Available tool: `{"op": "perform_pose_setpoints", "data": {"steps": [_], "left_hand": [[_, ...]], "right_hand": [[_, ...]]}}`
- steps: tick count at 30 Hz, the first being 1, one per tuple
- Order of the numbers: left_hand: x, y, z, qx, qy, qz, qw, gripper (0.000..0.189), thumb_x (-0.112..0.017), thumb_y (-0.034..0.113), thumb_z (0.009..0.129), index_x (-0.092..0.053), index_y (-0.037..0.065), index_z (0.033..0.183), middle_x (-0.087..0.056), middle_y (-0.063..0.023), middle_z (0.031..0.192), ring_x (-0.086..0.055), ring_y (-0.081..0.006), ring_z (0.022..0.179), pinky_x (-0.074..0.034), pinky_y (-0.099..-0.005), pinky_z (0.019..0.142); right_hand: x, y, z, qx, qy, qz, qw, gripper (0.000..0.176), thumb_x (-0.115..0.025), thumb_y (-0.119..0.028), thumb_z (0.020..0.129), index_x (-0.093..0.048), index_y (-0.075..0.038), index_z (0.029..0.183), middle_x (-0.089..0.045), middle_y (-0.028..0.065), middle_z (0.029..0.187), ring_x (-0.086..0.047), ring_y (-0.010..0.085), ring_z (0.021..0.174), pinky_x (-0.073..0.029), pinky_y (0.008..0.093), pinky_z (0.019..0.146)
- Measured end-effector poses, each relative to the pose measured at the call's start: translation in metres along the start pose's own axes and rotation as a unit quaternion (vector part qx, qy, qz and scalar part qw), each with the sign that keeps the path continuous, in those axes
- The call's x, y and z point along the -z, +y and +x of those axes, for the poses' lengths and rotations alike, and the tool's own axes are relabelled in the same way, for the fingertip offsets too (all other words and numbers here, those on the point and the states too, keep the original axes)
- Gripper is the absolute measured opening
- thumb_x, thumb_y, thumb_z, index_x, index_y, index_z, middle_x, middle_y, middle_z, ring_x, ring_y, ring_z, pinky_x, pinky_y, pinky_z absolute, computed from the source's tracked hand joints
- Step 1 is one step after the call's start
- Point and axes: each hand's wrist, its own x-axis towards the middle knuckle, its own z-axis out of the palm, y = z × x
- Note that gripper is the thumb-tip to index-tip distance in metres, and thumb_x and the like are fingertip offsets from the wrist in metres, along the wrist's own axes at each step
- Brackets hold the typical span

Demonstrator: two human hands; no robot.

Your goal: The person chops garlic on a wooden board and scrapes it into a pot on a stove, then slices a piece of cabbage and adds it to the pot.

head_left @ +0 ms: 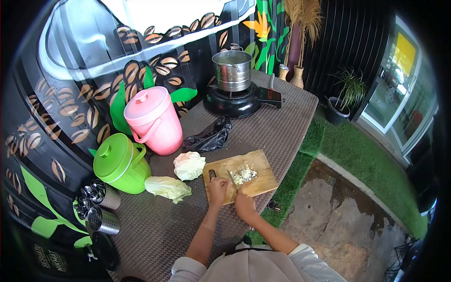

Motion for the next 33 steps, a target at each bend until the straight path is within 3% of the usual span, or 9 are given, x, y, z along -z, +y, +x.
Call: {"op": "perform_pose_setpoints", "data": {"steps": [6, 8, 11, 14, 18, 20, 24, 27, 33], "left_hand": [[-0.002, -0.001, -0.012, -0.010, 0.026, -0.029, 0.999, 0.008, -0.067, -0.001, 0.075, -0.072, 0.000, 0.081, -0.068, -0.0125, 0.083, -0.057, -0.0285, 0.085, -0.048, -0.0370, 0.075], [0.001, 0.004, -0.014, -0.045, 0.000, -0.022, 0.999, 0.008, -0.068, 0.000, 0.076, -0.072, 0.001, 0.083, -0.068, -0.0110, 0.084, -0.057, -0.0286, 0.084, -0.048, -0.0363, 0.074], [0.001, 0.009, -0.016, -0.018, 0.004, -0.021, 1.000, 0.009, -0.068, -0.003, 0.076, -0.071, 0.001, 0.083, -0.068, -0.0114, 0.084, -0.060, -0.0260, 0.080, -0.050, -0.0319, 0.070], [0.000, 0.013, -0.017, 0.045, 0.011, -0.056, 0.997, 0.007, -0.066, 0.002, 0.079, -0.070, 0.002, 0.085, -0.065, -0.0125, 0.081, -0.061, -0.0283, 0.077, -0.049, -0.0362, 0.069], [-0.001, 0.009, -0.019, 0.000, 0.021, -0.037, 0.999, 0.006, -0.066, 0.004, 0.080, -0.070, 0.003, 0.085, -0.064, -0.0128, 0.080, -0.063, -0.0280, 0.075, -0.050, -0.0359, 0.067], [0.000, 0.009, -0.018, 0.014, 0.013, -0.003, 1.000, 0.007, -0.068, 0.001, 0.078, -0.071, 0.003, 0.083, -0.067, -0.0111, 0.081, -0.064, -0.0253, 0.079, -0.050, -0.0335, 0.071], [-0.001, 0.011, -0.018, -0.011, 0.023, -0.002, 1.000, 0.005, -0.069, 0.003, 0.077, -0.071, 0.004, 0.081, -0.067, -0.0108, 0.080, -0.064, -0.0258, 0.079, -0.050, -0.0338, 0.071], [0.002, 0.011, -0.018, 0.004, 0.006, -0.013, 1.000, 0.006, -0.070, 0.003, 0.075, -0.072, 0.004, 0.081, -0.068, -0.0115, 0.082, -0.064, -0.0260, 0.080, -0.051, -0.0340, 0.071], [0.004, 0.016, -0.018, -0.029, -0.017, -0.021, 0.999, 0.006, -0.071, 0.005, 0.075, -0.072, 0.003, 0.081, -0.068, -0.0127, 0.083, -0.066, -0.0240, 0.079, -0.051, -0.0331, 0.071]], "right_hand": [[-0.009, 0.006, 0.016, -0.008, 0.034, -0.037, 0.999, 0.022, -0.050, -0.018, 0.090, -0.046, 0.000, 0.100, -0.066, 0.0196, 0.079, -0.069, 0.0343, 0.074, -0.056, 0.0437, 0.062], [-0.001, 0.014, 0.019, 0.064, 0.059, -0.042, 0.995, 0.018, -0.047, -0.016, 0.091, -0.046, -0.001, 0.100, -0.067, 0.0181, 0.075, -0.069, 0.0321, 0.068, -0.056, 0.0413, 0.057], [-0.004, 0.005, 0.003, 0.017, 0.038, -0.056, 0.998, 0.017, -0.047, -0.015, 0.091, -0.046, -0.001, 0.100, -0.067, 0.0183, 0.075, -0.069, 0.0326, 0.067, -0.056, 0.0404, 0.057], [-0.024, 0.007, 0.004, -0.020, 0.055, -0.075, 0.996, 0.019, -0.049, -0.016, 0.089, -0.046, 0.000, 0.100, -0.067, 0.0186, 0.074, -0.069, 0.0339, 0.069, -0.056, 0.0415, 0.060], [-0.006, 0.009, 0.008, 0.010, 0.047, -0.062, 0.997, 0.019, -0.050, -0.015, 0.089, -0.046, 0.000, 0.100, -0.067, 0.0184, 0.073, -0.069, 0.0333, 0.069, -0.056, 0.0415, 0.060], [0.008, 0.006, 0.004, 0.006, 0.004, -0.027, 1.000, 0.019, -0.049, -0.015, 0.089, -0.045, 0.000, 0.101, -0.066, 0.0240, 0.079, -0.067, 0.0399, 0.076, -0.054, 0.0480, 0.068], [-0.014, 0.006, -0.005, -0.012, 0.033, -0.041, 0.999, 0.019, -0.049, -0.015, 0.090, -0.044, 0.000, 0.101, -0.066, 0.0240, 0.081, -0.067, 0.0397, 0.076, -0.054, 0.0474, 0.068], [-0.016, 0.006, 0.007, -0.036, -0.011, -0.036, 0.999, 0.024, -0.051, -0.018, 0.089, -0.043, 0.000, 0.102, -0.065, 0.0245, 0.083, -0.067, 0.0397, 0.077, -0.054, 0.0467, 0.068], [0.020, 0.013, 0.018, 0.062, -0.024, -0.062, 0.996, 0.025, -0.052, -0.016, 0.088, -0.043, 0.002, 0.102, -0.066, 0.0241, 0.081, -0.067, 0.0395, 0.077, -0.055, 0.0462, 0.067]]}}
